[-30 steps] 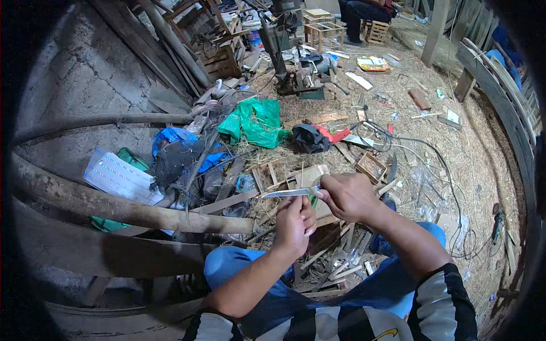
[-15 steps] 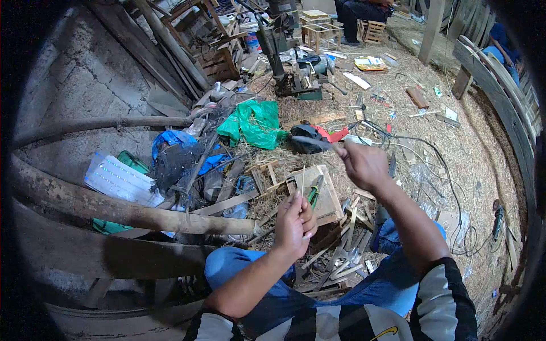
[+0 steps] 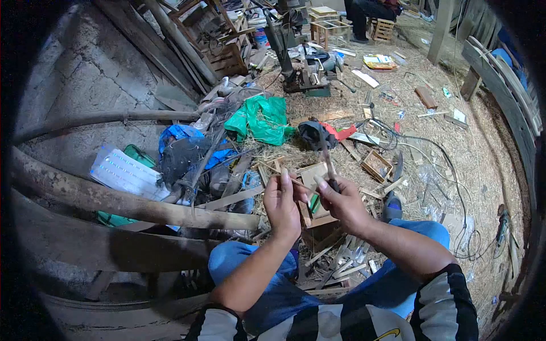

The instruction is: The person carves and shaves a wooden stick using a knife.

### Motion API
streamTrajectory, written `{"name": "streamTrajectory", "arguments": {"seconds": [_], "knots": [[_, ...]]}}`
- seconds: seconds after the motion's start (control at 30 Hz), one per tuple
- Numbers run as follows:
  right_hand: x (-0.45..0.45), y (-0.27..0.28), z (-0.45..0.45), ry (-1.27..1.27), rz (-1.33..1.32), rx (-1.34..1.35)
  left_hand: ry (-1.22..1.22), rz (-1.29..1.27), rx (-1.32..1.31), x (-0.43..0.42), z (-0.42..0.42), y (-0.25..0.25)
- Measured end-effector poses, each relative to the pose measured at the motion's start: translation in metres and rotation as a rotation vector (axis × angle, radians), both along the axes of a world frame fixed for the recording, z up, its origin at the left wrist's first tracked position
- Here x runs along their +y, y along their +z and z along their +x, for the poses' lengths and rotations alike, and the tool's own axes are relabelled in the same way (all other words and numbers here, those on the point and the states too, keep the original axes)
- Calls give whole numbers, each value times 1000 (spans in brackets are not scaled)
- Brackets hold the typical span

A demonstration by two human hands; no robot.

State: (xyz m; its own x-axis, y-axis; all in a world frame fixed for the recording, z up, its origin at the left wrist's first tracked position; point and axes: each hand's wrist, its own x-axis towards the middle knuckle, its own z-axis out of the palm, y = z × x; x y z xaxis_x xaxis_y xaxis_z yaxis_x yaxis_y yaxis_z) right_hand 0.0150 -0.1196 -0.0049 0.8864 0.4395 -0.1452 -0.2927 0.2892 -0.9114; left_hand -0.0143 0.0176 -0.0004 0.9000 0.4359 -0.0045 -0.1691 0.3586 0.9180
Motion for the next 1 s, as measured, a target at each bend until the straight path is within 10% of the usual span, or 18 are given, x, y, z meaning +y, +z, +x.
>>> {"name": "streamTrajectory", "arguments": {"seconds": [0.37, 0.53, 0.7, 1.0], "knots": [[-16, 16, 10, -34, -140, -62, -41, 315, -62, -2, -7, -1], [-26, 22, 29, -23, -123, -118, -270, -51, -318, 5, -6, -1], [-42, 22, 50, 42, -279, -399, -460, -226, 220, 14, -8, 21], [-62, 30, 66, 86, -486, -752, -873, -406, 422, 23, -11, 24]]}}
